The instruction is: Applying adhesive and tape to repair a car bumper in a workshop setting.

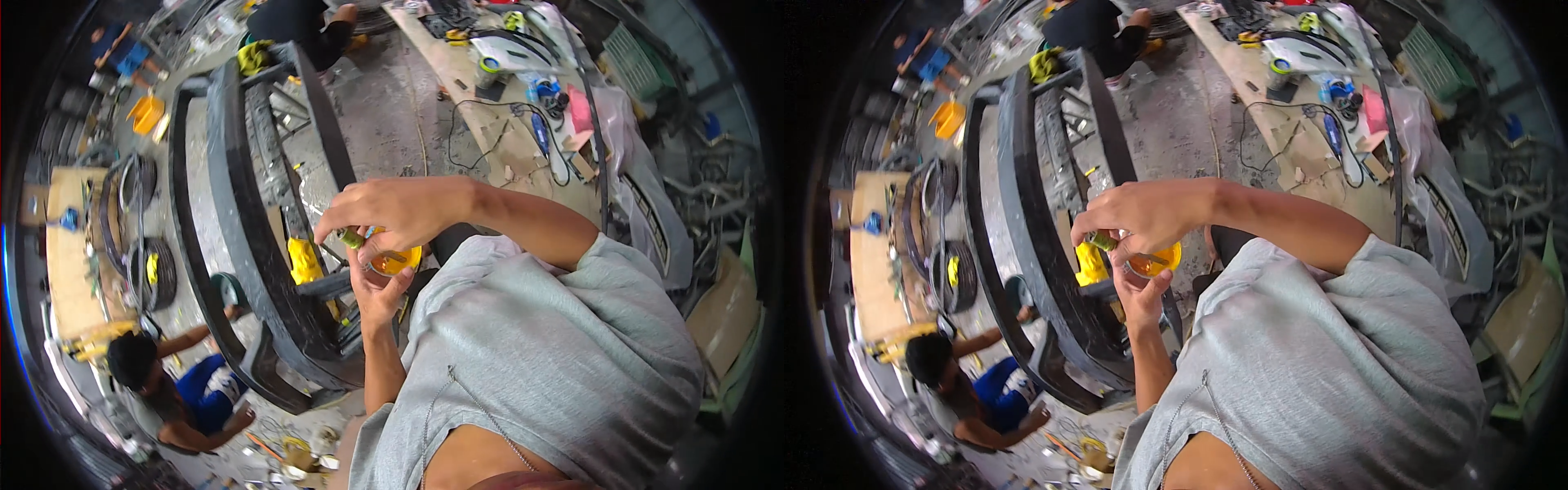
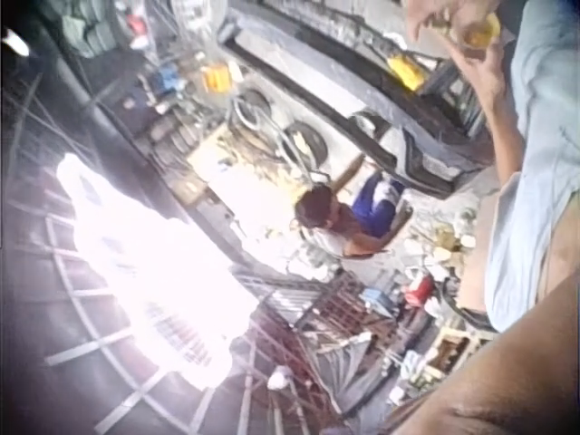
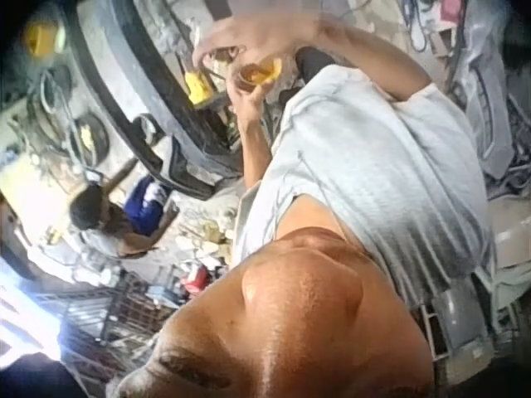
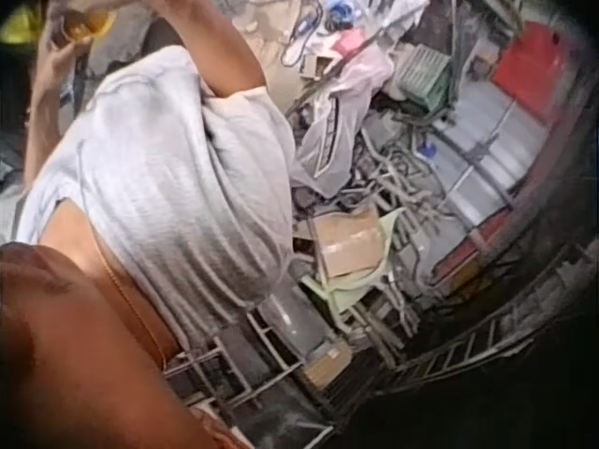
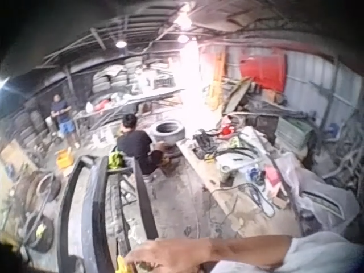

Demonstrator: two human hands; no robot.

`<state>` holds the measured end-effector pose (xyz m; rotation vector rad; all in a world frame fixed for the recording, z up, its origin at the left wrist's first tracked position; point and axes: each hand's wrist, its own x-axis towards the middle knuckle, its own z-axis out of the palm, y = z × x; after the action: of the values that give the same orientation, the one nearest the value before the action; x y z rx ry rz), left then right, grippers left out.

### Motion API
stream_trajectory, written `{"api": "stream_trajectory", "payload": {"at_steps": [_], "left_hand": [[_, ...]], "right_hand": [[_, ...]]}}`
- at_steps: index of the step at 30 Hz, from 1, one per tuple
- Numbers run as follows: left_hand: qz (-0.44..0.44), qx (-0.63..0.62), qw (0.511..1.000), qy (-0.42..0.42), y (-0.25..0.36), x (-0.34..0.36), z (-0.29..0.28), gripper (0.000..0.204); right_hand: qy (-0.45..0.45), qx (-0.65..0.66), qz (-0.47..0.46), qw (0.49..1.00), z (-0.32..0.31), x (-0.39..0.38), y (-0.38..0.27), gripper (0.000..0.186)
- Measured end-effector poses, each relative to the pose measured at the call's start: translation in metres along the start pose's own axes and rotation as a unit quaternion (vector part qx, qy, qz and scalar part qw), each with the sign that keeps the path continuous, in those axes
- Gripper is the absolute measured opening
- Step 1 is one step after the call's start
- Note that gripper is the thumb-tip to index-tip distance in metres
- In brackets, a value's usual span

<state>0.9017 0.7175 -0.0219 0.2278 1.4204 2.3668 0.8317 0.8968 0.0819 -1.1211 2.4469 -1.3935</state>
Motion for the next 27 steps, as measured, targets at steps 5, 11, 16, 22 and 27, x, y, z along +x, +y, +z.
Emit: {"api": "stream_trajectory", "payload": {"at_steps": [5,11,16,22,27], "left_hand": [[-0.046,-0.009,0.997,-0.053,-0.028,0.050,0.020,0.105],[-0.087,-0.030,0.995,0.039,-0.069,0.153,0.060,0.093],[-0.073,0.015,0.994,0.076,-0.108,0.262,0.124,0.084],[-0.093,0.013,0.992,0.081,-0.140,0.366,0.192,0.077],[-0.076,-0.010,0.991,0.112,-0.140,0.447,0.247,0.094]], "right_hand": [[-0.030,0.184,0.083,0.979,-0.045,-0.025,0.052,0.050],[-0.008,0.275,0.081,0.958,-0.122,-0.046,0.150,0.053],[-0.009,0.245,0.053,0.968,-0.206,-0.054,0.249,0.077],[0.025,0.224,0.043,0.973,-0.296,-0.067,0.320,0.085],[0.128,0.311,0.028,0.941,-0.358,-0.088,0.381,0.080]]}}
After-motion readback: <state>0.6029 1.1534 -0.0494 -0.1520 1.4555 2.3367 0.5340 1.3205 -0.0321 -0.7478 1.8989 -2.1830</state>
